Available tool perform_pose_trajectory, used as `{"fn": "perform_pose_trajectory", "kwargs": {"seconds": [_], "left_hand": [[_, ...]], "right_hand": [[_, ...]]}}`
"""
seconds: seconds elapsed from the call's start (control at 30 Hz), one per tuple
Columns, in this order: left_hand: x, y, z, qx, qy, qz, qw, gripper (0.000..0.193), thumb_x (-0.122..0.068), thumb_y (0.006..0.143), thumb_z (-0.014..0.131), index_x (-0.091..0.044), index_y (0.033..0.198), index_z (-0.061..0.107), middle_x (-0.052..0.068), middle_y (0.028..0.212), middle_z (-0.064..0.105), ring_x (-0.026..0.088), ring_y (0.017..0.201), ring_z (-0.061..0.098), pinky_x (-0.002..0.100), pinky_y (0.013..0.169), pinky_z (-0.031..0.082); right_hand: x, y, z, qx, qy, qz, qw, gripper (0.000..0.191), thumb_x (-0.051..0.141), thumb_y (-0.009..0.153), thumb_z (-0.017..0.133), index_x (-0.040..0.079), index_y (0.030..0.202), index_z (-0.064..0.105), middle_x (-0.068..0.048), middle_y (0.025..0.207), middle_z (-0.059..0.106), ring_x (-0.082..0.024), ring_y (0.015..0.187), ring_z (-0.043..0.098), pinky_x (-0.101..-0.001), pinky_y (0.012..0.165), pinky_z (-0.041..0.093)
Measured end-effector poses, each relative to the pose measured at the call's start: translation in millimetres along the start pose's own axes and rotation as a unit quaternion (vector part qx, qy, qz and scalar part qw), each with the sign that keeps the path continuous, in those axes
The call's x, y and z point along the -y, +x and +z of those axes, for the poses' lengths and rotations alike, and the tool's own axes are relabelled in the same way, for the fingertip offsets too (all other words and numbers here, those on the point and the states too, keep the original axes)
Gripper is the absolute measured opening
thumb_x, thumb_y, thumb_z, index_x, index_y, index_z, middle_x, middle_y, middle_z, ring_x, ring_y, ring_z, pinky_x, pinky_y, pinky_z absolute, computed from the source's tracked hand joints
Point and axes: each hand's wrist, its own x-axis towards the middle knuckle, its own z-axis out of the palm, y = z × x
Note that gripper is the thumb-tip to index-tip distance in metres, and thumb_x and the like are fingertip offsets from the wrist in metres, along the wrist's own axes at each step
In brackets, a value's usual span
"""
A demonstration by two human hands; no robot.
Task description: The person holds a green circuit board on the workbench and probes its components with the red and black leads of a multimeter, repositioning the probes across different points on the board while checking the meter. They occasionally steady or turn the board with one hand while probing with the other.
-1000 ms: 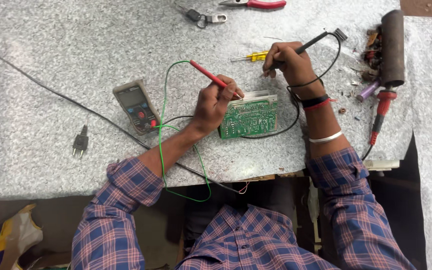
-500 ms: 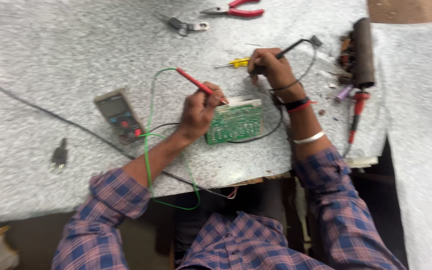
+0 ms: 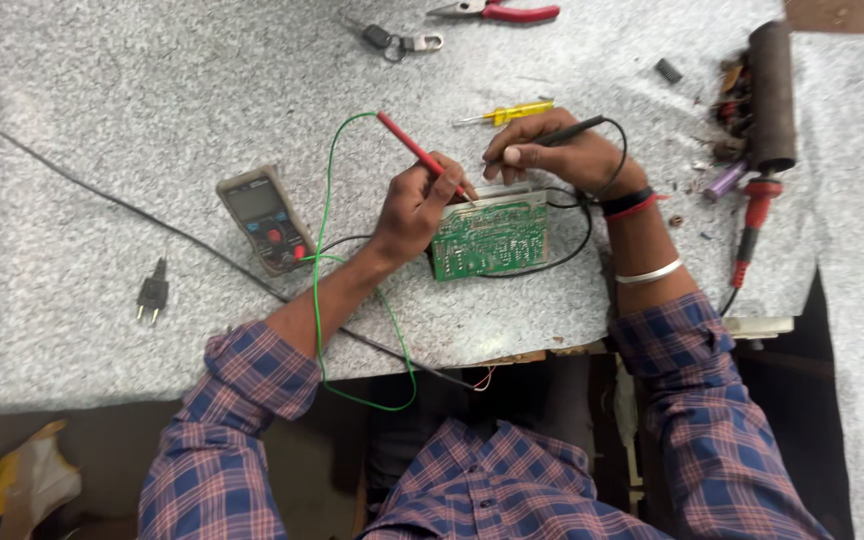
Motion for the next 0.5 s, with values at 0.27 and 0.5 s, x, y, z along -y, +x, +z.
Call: {"fn": "perform_pose_trajectory", "kwargs": {"seconds": [0.27,0.5], "left_hand": [[6.2,4.5,-8.5,-0.025,-0.103,-0.059,0.993,0.032,-0.035,0.109,0.054,-0.005,0.100,0.061,0.006,0.090,0.072,0.011,0.081,0.070,0.028,0.079,0.059],[4.9,4.8,-9.8,-0.013,-0.067,-0.054,0.996,0.030,-0.032,0.109,0.055,-0.004,0.101,0.062,0.003,0.090,0.069,0.009,0.082,0.066,0.027,0.076,0.057]], "right_hand": [[-1.3,-1.4,0.1,0.065,-0.031,0.001,0.997,0.028,0.029,0.100,0.070,0.002,0.105,0.071,-0.007,0.101,0.074,-0.016,0.096,0.069,-0.0319,0.085,0.057],[14.4,-0.1,9.7,0.117,-0.042,0.007,0.992,0.043,0.032,0.079,0.085,0.006,0.108,0.065,-0.002,0.103,0.071,-0.013,0.095,0.069,-0.0300,0.079,0.058]]}}
